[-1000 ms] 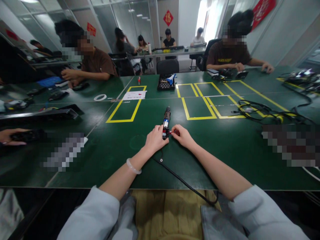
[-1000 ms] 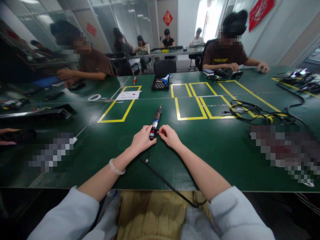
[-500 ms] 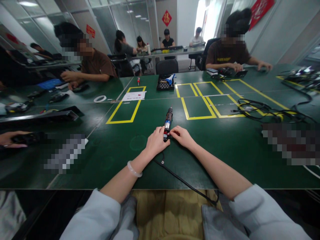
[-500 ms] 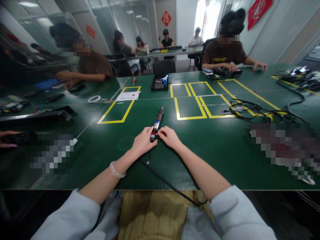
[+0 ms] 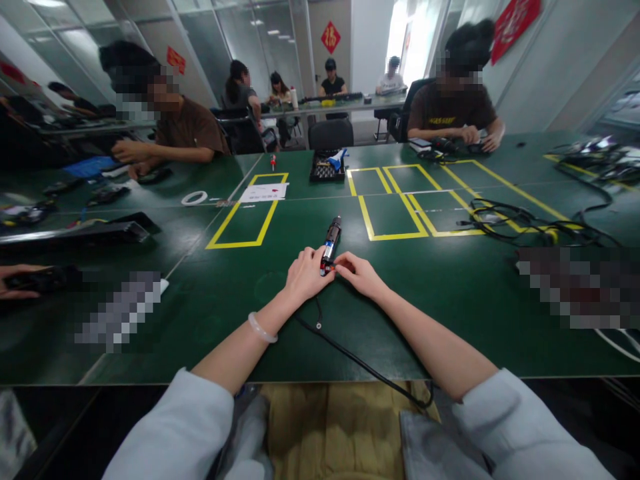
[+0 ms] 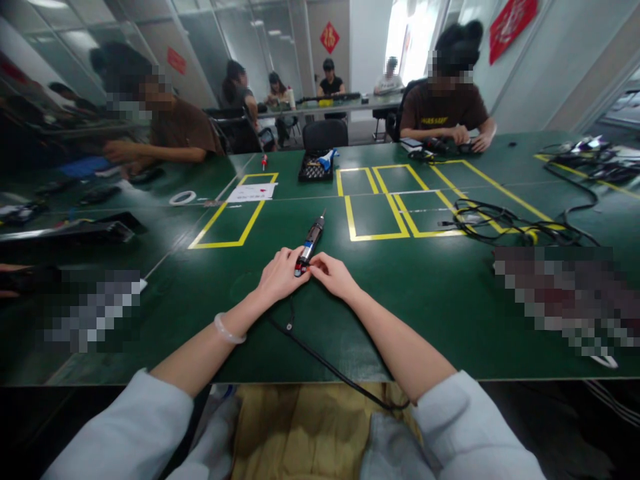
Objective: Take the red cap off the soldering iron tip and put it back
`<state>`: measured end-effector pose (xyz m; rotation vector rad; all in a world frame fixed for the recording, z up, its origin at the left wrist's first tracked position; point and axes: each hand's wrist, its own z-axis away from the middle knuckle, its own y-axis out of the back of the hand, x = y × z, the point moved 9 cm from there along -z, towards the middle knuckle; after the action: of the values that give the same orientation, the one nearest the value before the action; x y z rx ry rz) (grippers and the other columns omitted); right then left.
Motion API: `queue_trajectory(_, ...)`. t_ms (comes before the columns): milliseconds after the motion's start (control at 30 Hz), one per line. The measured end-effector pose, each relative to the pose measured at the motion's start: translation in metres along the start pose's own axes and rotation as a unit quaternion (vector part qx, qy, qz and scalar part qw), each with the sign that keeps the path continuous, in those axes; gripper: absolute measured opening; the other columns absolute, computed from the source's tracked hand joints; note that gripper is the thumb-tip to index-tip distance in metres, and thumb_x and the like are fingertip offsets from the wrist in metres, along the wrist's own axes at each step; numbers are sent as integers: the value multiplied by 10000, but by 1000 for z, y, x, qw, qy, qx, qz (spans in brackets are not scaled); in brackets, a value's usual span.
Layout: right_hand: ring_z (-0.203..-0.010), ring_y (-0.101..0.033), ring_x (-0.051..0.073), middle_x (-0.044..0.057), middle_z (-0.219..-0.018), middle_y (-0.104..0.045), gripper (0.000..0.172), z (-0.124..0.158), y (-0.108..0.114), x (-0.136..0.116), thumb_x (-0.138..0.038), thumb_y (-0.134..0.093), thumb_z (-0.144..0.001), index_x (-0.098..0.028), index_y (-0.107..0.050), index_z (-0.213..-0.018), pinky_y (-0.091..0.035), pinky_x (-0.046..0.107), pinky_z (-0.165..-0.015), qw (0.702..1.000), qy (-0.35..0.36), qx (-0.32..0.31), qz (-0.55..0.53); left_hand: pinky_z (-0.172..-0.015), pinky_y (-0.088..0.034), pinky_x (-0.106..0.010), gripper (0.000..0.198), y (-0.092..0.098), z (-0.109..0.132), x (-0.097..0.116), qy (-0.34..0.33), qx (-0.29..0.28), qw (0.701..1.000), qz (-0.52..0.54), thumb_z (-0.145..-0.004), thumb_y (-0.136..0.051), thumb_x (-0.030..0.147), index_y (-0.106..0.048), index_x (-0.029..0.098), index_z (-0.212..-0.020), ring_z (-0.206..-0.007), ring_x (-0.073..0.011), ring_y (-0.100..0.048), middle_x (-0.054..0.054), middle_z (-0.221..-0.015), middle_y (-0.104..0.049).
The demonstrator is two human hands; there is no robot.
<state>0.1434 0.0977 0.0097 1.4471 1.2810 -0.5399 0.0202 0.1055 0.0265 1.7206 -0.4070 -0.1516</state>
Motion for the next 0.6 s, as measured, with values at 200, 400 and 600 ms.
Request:
queue_trajectory(200,-646,-504,121,0,-770,-584,169,-1,1,1,-310,-523,-881,-183,-581,-975,-416,253,-648,1000,-3,-2,11,-843,-459,-380,672,8,-1,-53,20,-13,999,-43,-811,-530,576,-412,250,-1387,-1030,-287,-536,-118,-1168,-511)
queue_trajectory(400,-647,-498,120,0,-763,-579,153,0,-1,1,-293,-525,-871,-181,-585,-956,-415,255,-652,1000,-7,-13,17,-907,-447,-420,709,17,3,-154,112,-24,990,-76,-829,-426,642,-403,234,-1407,-1127,-326,-509,-140,-1206,-498)
queue_trajectory(600,-650,-500,124,2,-756,-578,158,0,-2,0,-267,-522,-865,-166,-597,-961,-416,259,-657,999,-10,-17,26,-916,-432,-448,726,29,7,-249,214,-46,971,-99,-819,-421,652,-421,215,-1399,-1155,-367,-496,-184,-1269,-476)
